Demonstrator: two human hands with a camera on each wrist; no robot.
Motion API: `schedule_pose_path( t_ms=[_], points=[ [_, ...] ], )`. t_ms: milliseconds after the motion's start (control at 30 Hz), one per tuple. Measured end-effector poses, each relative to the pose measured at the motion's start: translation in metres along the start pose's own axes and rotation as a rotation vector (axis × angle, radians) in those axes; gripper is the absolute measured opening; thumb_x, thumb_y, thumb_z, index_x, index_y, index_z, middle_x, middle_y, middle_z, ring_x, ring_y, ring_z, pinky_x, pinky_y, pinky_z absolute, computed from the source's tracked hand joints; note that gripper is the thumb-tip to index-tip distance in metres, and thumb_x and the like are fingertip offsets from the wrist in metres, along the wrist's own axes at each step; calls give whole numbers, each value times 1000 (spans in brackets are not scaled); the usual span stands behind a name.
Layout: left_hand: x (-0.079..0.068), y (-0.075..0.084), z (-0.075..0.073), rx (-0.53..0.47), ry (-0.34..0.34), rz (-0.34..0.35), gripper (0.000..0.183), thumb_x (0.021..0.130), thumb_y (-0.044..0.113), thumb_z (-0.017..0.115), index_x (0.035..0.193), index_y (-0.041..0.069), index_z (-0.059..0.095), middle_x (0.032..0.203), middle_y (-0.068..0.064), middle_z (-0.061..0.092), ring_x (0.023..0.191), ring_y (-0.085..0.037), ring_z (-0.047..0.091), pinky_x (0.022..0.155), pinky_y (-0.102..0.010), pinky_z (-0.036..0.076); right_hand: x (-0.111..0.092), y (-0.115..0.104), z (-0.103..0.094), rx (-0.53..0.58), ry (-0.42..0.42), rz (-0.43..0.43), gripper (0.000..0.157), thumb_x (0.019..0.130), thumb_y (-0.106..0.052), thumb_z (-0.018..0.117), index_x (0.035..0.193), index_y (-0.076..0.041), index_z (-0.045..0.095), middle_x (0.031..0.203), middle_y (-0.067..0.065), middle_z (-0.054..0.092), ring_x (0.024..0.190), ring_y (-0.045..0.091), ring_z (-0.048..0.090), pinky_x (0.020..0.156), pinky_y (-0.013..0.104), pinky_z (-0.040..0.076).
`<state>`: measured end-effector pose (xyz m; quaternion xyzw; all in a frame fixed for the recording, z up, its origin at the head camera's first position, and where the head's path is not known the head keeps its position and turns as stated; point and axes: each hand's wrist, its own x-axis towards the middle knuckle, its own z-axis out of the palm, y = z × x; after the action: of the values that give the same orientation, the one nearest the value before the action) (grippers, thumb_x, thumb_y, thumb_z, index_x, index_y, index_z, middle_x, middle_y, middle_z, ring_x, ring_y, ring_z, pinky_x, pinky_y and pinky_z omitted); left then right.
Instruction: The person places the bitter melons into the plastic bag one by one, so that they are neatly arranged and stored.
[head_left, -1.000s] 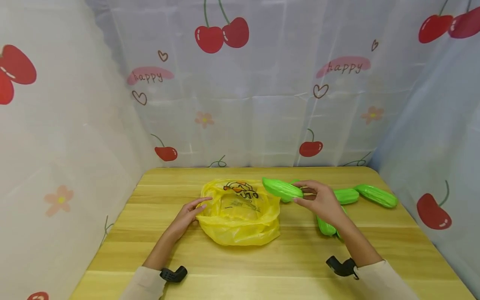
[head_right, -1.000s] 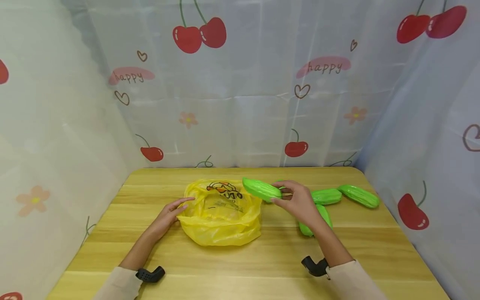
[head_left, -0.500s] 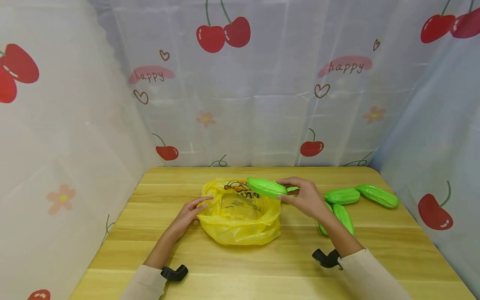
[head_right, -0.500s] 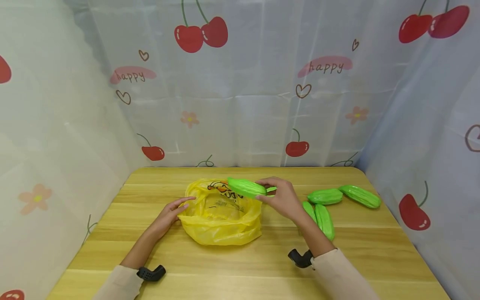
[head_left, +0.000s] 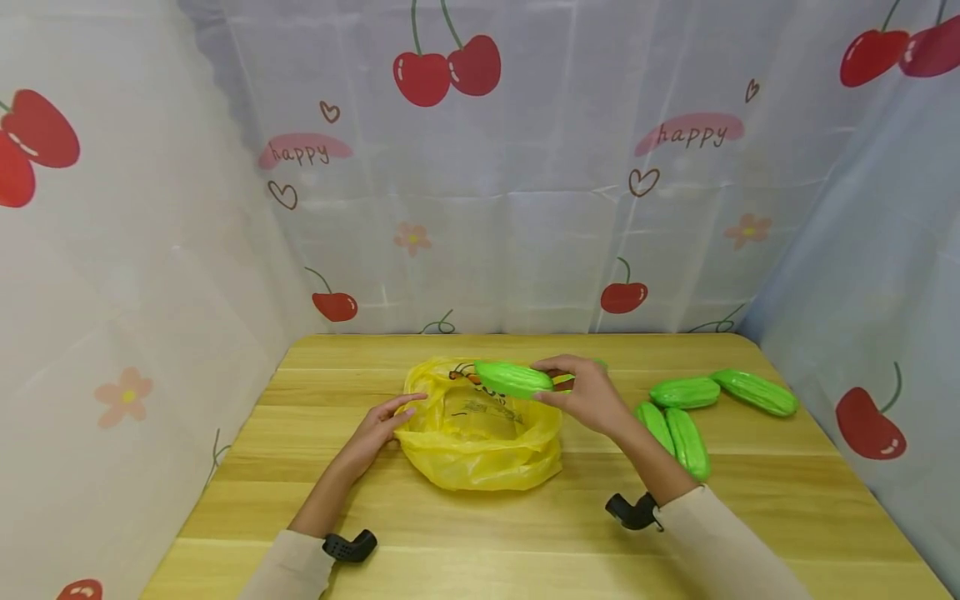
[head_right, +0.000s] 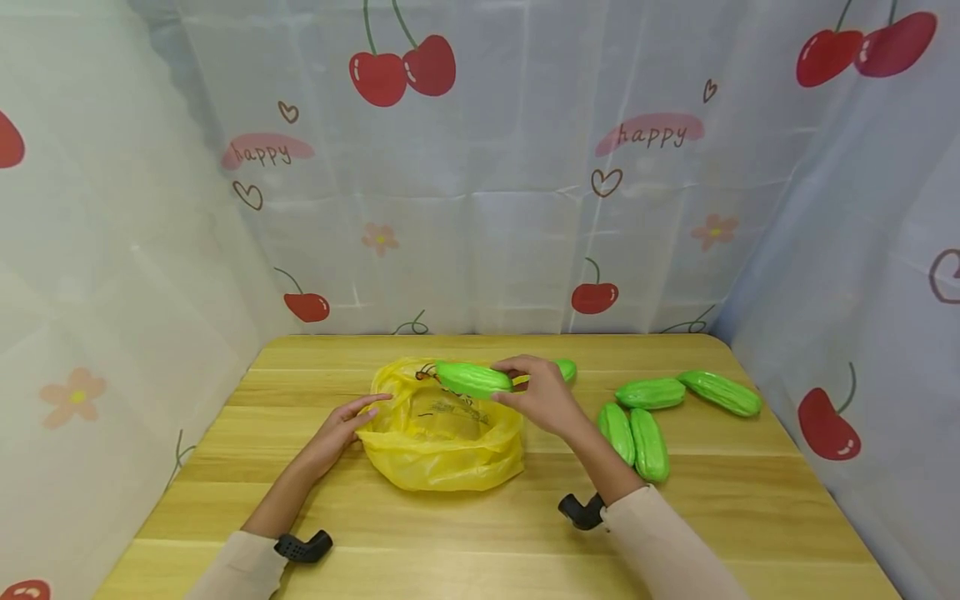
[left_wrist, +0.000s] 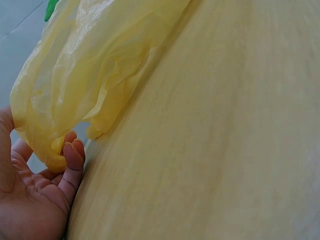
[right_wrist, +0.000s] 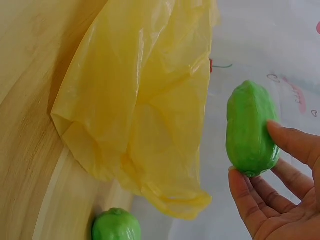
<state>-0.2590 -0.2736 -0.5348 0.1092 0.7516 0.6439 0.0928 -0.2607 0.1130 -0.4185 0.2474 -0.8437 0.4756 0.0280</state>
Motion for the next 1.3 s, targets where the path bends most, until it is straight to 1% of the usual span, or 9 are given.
schedule_pose_path(
  t_ms=[200, 300, 400, 600, 767, 900, 1000, 1133, 1300],
  points=[
    [-1, 2, 0, 5, -4, 4, 44, 107, 34, 54, 146, 16, 56, 160, -8, 36, 116, -19, 54, 63, -23, 44, 8, -1, 9, 29, -21, -12, 39, 88, -9, 80, 125, -5, 71, 124, 11, 68, 107, 28, 65, 84, 33, 58],
    [-1, 2, 0, 5, -8, 2, 44, 107, 34, 54, 147, 15, 56, 160, -9, 36, 111, -19, 55, 60, -23, 42, 11, 0, 15, 35, -31, -17, 39, 88, -8, 80, 125, -4, 71, 124, 13, 68, 107, 30, 65, 85, 35, 58],
    [-1, 2, 0, 2, -1, -5, 43, 106, 35, 55, 145, 19, 57, 159, -7, 38, 108, -20, 56, 59, -22, 41, 14, -1, 22, 26, -42, -18, 38, 88, -7, 80, 125, -4, 71, 123, 13, 68, 107, 30, 65, 85, 35, 58],
    [-1, 2, 0, 6, 5, -16, 40, 106, 36, 55, 143, 23, 59, 157, -1, 41, 114, -20, 54, 60, -22, 42, 20, 2, 35, -11, -59, -13, 39, 86, -4, 81, 124, -4, 72, 122, 11, 69, 106, 28, 65, 83, 32, 58],
    [-1, 2, 0, 0, 4, -18, 41, 106, 36, 55, 144, 22, 58, 157, -3, 41, 102, -19, 57, 58, -22, 42, 24, 6, 44, -32, -76, -13, 39, 86, -3, 80, 124, -2, 71, 122, 13, 69, 107, 30, 65, 82, 33, 59],
    [-1, 1, 0, -7, -4, -11, 42, 106, 34, 54, 146, 19, 57, 159, -6, 38, 115, -18, 56, 71, -23, 50, 26, 10, 50, -61, -84, -7, 39, 86, -5, 81, 124, -3, 71, 123, 13, 69, 106, 29, 66, 84, 36, 58],
    [-1, 0, 0, -6, -6, -7, 43, 106, 35, 54, 146, 18, 57, 160, -7, 37, 126, -20, 52, 80, -25, 52, 28, 14, 55, -90, -88, 5, 39, 85, -6, 82, 122, -5, 72, 123, 11, 69, 106, 27, 66, 86, 38, 57],
    [-2, 0, 0, 4, -4, 1, 43, 106, 35, 54, 146, 18, 57, 160, -7, 37, 126, -25, 50, 78, -25, 51, 29, 16, 60, -126, -83, 6, 38, 84, -7, 83, 121, -6, 73, 121, 10, 70, 104, 27, 67, 87, 40, 56],
    [-2, 2, 0, 7, -10, 9, 44, 107, 34, 53, 147, 16, 56, 161, -9, 36, 127, -25, 51, 82, -26, 52, 29, 17, 63, -140, -88, -2, 37, 85, -8, 83, 121, -6, 73, 118, 10, 71, 103, 27, 67, 87, 42, 56]
  ],
)
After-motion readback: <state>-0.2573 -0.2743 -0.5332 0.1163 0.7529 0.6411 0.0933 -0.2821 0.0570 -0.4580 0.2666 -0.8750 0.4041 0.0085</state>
